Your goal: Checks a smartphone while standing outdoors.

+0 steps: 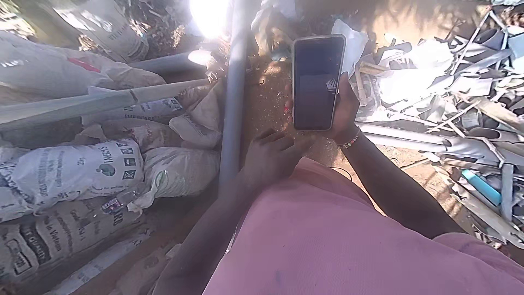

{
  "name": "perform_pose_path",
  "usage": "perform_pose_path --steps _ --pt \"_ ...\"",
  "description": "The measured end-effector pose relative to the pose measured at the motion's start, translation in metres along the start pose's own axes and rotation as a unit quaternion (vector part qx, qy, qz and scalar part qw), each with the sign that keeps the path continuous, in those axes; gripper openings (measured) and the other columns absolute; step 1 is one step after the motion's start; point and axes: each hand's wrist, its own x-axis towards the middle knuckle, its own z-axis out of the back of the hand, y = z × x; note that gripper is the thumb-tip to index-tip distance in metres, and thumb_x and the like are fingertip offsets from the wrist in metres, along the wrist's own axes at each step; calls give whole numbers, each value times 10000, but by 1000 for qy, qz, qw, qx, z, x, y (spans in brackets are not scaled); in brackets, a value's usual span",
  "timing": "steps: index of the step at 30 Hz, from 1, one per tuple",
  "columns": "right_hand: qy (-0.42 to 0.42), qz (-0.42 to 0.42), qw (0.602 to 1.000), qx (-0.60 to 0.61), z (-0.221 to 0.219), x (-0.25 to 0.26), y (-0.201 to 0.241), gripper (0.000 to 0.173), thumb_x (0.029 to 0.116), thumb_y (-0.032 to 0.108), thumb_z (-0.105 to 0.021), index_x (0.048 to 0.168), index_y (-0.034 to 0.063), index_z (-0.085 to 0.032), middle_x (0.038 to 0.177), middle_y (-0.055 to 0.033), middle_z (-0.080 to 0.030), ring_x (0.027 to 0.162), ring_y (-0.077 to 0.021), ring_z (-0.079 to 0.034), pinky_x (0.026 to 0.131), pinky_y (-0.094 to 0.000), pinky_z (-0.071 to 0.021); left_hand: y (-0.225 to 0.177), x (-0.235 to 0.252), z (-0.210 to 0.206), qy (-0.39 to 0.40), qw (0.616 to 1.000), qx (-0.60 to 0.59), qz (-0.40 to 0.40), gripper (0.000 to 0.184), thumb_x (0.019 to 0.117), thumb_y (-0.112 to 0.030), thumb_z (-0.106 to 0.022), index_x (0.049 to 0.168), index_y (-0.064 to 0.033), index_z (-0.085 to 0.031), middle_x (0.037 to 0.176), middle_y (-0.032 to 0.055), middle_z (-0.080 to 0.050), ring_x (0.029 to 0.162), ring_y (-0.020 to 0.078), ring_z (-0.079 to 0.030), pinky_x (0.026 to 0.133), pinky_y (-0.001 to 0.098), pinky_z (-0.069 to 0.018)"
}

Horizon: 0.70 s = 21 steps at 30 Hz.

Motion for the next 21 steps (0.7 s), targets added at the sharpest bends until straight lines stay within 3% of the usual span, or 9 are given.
perform_pose_path --steps 3,5,8,9,11,14,15,18,21 --pt "5 13 1000 10 1 -7 4 621 948 670 -502 1336 191 -577 1343 -196 -632 1100 -382 -690 847 -542 -608 -5 -3 5 -66 997 -33 12 267 1012 -192 -535 1102 -117 -775 624 26 -584 611 145 -549 685 328 -459" --pt "-20 42 999 -13 -4 -12 8 530 977 630 -497 1280 217 -634 1285 -133 -693 1101 -311 -713 851 -493 -625 2 -8 3 -82 995 -37 42 262 1010 -185 -539 1066 -87 -775 654 39 -623 639 141 -579 702 321 -473" --pt "-110 87 978 -156 -8 -27 9 504 1051 622 -290 1209 288 -633 1065 87 -737 946 -49 -715 763 -275 -617 11 -24 -6 -86 989 -53 104 242 1013 -207 -558 1023 -98 -774 721 31 -667 697 118 -614 716 298 -496" --pt "-125 84 971 -184 -9 -30 10 518 1055 629 -245 1208 315 -628 1039 129 -729 917 -5 -704 736 -243 -610 13 -30 -10 -87 986 -57 129 233 1013 -216 -567 1005 -113 -776 757 23 -690 720 104 -630 729 291 -511" --pt "-134 55 973 -178 -5 -33 11 568 1026 695 -235 1217 340 -635 1043 122 -735 898 -20 -713 704 -263 -617 16 -40 -14 -85 979 -61 176 217 1015 -237 -591 1015 -139 -786 853 7 -735 781 80 -663 777 292 -543" --pt "-106 -10 990 -88 11 -31 8 709 927 812 -340 1318 279 -596 1205 -63 -694 990 -240 -719 719 -444 -626 17 -39 -10 -95 972 -69 204 234 1012 -219 -569 1003 -113 -778 854 7 -724 818 79 -665 808 292 -546" --pt "-96 -17 993 -70 13 -33 6 704 921 809 -380 1320 275 -603 1221 -74 -692 1012 -256 -717 733 -460 -629 17 -36 -6 -102 970 -88 203 255 1014 -204 -537 985 -96 -766 827 6 -704 792 70 -644 771 270 -535" --pt "-53 2 996 -78 7 -35 1 531 1002 691 -389 1251 309 -662 1130 46 -743 993 -104 -728 773 -348 -636 18 -19 9 -121 958 -173 195 292 1019 -190 -481 956 -55 -733 754 -20 -628 669 9 -572 607 181 -500" --pt "-36 -12 996 -76 7 -32 -6 534 1010 680 -392 1255 288 -660 1117 40 -741 995 -102 -723 784 -355 -631 22 -4 23 -105 964 -124 209 281 998 -152 -500 1047 -41 -754 807 -6 -668 712 27 -573 662 208 -494"
